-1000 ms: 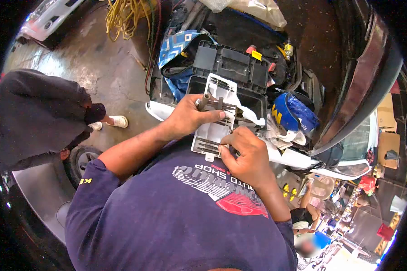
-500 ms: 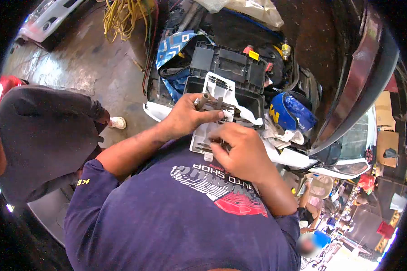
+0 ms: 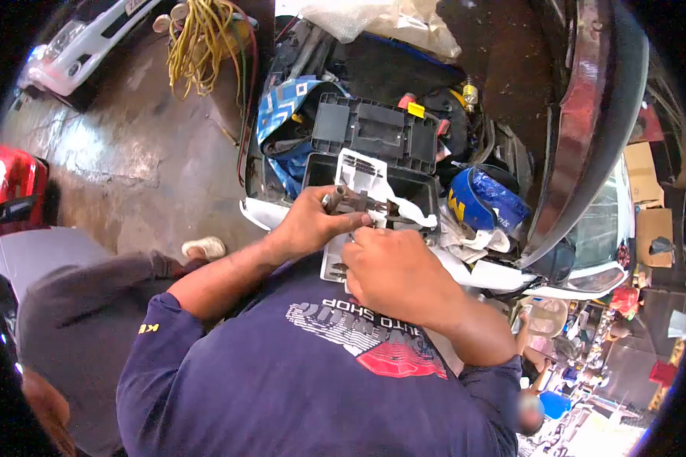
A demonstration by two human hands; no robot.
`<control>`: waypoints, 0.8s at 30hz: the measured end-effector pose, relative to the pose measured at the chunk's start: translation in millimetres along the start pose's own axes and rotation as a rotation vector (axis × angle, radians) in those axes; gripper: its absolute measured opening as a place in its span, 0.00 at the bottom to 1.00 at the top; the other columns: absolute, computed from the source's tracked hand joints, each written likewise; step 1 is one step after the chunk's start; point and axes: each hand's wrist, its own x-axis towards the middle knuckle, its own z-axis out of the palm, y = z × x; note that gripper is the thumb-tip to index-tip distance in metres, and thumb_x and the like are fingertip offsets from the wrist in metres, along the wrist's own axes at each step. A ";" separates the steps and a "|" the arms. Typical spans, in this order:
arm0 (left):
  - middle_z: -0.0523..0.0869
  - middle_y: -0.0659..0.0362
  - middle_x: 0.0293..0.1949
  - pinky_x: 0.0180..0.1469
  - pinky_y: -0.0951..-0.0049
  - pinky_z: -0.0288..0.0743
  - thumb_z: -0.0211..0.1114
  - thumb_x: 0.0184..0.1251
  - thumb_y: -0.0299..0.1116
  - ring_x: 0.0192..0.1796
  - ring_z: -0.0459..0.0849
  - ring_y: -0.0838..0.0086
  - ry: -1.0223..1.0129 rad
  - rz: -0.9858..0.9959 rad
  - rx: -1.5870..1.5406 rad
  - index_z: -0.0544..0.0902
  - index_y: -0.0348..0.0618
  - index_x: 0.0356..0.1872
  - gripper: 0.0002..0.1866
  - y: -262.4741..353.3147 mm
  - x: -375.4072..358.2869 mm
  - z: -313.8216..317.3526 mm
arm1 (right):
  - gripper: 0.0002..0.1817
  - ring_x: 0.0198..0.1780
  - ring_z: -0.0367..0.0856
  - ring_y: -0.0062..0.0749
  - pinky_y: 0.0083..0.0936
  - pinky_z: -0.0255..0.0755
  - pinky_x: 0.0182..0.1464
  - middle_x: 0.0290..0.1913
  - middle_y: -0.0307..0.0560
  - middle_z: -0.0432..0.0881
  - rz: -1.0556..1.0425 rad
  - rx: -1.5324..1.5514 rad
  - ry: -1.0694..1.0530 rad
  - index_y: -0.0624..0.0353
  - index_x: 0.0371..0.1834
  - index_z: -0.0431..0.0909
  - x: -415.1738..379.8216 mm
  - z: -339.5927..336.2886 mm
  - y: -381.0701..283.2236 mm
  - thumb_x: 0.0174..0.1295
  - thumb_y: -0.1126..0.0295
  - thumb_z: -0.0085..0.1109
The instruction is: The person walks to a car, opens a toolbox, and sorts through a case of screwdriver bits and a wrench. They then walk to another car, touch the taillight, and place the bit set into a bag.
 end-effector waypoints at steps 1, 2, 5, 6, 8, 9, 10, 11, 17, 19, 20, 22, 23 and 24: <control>0.95 0.60 0.47 0.55 0.72 0.83 0.80 0.71 0.31 0.48 0.89 0.81 -0.005 -0.019 0.022 0.89 0.37 0.55 0.16 3.6 -1.3 0.0 | 0.09 0.40 0.92 0.54 0.48 0.87 0.41 0.35 0.58 0.88 0.020 -0.008 -0.061 0.63 0.38 0.85 1.2 0.2 -0.2 0.64 0.68 0.64; 0.95 0.60 0.47 0.55 0.72 0.83 0.80 0.71 0.31 0.48 0.89 0.81 -0.007 -0.020 0.022 0.89 0.37 0.55 0.16 5.2 -1.3 0.4 | 0.09 0.39 0.93 0.54 0.48 0.87 0.40 0.34 0.59 0.89 0.024 -0.027 -0.063 0.64 0.37 0.86 2.6 0.8 -1.7 0.65 0.69 0.62; 0.95 0.61 0.46 0.55 0.71 0.83 0.80 0.71 0.31 0.48 0.89 0.80 -0.003 -0.006 -0.021 0.89 0.38 0.54 0.15 6.6 -4.8 2.3 | 0.09 0.39 0.93 0.54 0.47 0.87 0.39 0.34 0.59 0.89 0.049 -0.008 -0.072 0.64 0.35 0.87 1.5 2.5 0.4 0.65 0.69 0.62; 0.94 0.61 0.46 0.53 0.72 0.84 0.79 0.73 0.31 0.47 0.89 0.81 0.001 0.005 -0.006 0.89 0.37 0.53 0.14 9.2 -5.3 2.8 | 0.09 0.39 0.93 0.54 0.47 0.87 0.39 0.34 0.59 0.89 0.050 -0.001 -0.079 0.64 0.35 0.87 -0.4 4.1 3.0 0.65 0.69 0.62; 0.94 0.61 0.46 0.52 0.73 0.85 0.79 0.74 0.31 0.46 0.88 0.82 0.003 0.073 0.004 0.90 0.36 0.53 0.13 5.1 -2.7 2.0 | 0.09 0.39 0.93 0.54 0.47 0.87 0.39 0.34 0.60 0.89 0.026 -0.015 -0.036 0.64 0.34 0.88 -2.2 7.2 8.7 0.64 0.70 0.62; 0.94 0.61 0.46 0.52 0.73 0.85 0.79 0.74 0.31 0.46 0.88 0.82 0.003 0.069 0.001 0.90 0.36 0.53 0.13 3.6 -2.9 1.5 | 0.09 0.39 0.93 0.54 0.47 0.87 0.39 0.34 0.60 0.89 0.028 -0.012 -0.040 0.64 0.34 0.88 -1.0 6.2 8.1 0.64 0.70 0.62; 0.94 0.61 0.46 0.52 0.73 0.85 0.79 0.74 0.31 0.46 0.88 0.81 0.010 0.057 -0.012 0.90 0.36 0.53 0.13 4.9 -3.5 1.8 | 0.09 0.39 0.93 0.54 0.47 0.87 0.39 0.34 0.60 0.89 0.044 -0.021 -0.067 0.64 0.34 0.88 0.5 3.7 6.6 0.65 0.70 0.61; 0.94 0.61 0.46 0.53 0.73 0.85 0.79 0.74 0.31 0.46 0.88 0.81 0.016 0.045 -0.025 0.90 0.36 0.53 0.13 6.6 -3.7 2.6 | 0.09 0.39 0.93 0.54 0.47 0.87 0.39 0.34 0.60 0.89 0.062 -0.031 -0.095 0.64 0.35 0.88 1.5 1.9 6.2 0.65 0.70 0.61; 0.95 0.61 0.45 0.52 0.72 0.85 0.78 0.73 0.30 0.46 0.88 0.81 0.024 0.020 0.038 0.91 0.35 0.52 0.13 10.2 -3.0 2.2 | 0.07 0.43 0.90 0.55 0.52 0.83 0.48 0.40 0.54 0.89 0.044 0.046 -0.219 0.55 0.38 0.89 9.6 -1.9 32.1 0.67 0.65 0.67; 0.95 0.61 0.45 0.52 0.72 0.84 0.78 0.73 0.30 0.46 0.88 0.81 0.014 0.018 0.023 0.91 0.34 0.52 0.13 1.2 0.6 -1.5 | 0.08 0.42 0.91 0.57 0.52 0.85 0.47 0.39 0.57 0.90 0.019 0.043 -0.233 0.57 0.37 0.90 11.5 -3.1 33.3 0.66 0.66 0.64; 0.95 0.61 0.45 0.52 0.72 0.84 0.78 0.73 0.30 0.46 0.88 0.81 -0.004 0.022 0.014 0.91 0.34 0.52 0.13 -0.3 2.3 -1.9 | 0.10 0.40 0.93 0.59 0.53 0.87 0.47 0.38 0.59 0.91 0.000 0.036 -0.239 0.59 0.35 0.90 12.7 -4.3 34.0 0.65 0.67 0.61; 0.95 0.61 0.45 0.52 0.72 0.84 0.78 0.73 0.30 0.46 0.88 0.81 0.008 0.006 0.009 0.91 0.34 0.52 0.13 1.9 1.9 0.9 | 0.08 0.43 0.91 0.57 0.53 0.85 0.48 0.39 0.56 0.90 0.061 -0.002 -0.324 0.58 0.36 0.90 16.9 -4.8 30.3 0.66 0.66 0.64; 0.95 0.61 0.45 0.51 0.72 0.84 0.78 0.73 0.31 0.45 0.88 0.81 0.019 -0.010 0.010 0.91 0.34 0.52 0.13 3.4 1.3 2.0 | 0.07 0.45 0.90 0.55 0.53 0.82 0.49 0.40 0.52 0.90 0.122 -0.039 -0.403 0.56 0.38 0.89 18.0 -4.4 28.9 0.67 0.66 0.68; 0.95 0.61 0.45 0.51 0.72 0.84 0.78 0.73 0.31 0.45 0.88 0.81 0.020 -0.011 0.009 0.91 0.34 0.52 0.13 4.1 1.1 1.5 | 0.07 0.45 0.90 0.55 0.53 0.82 0.49 0.40 0.52 0.90 0.122 -0.039 -0.405 0.56 0.38 0.89 17.6 -3.9 28.3 0.67 0.66 0.68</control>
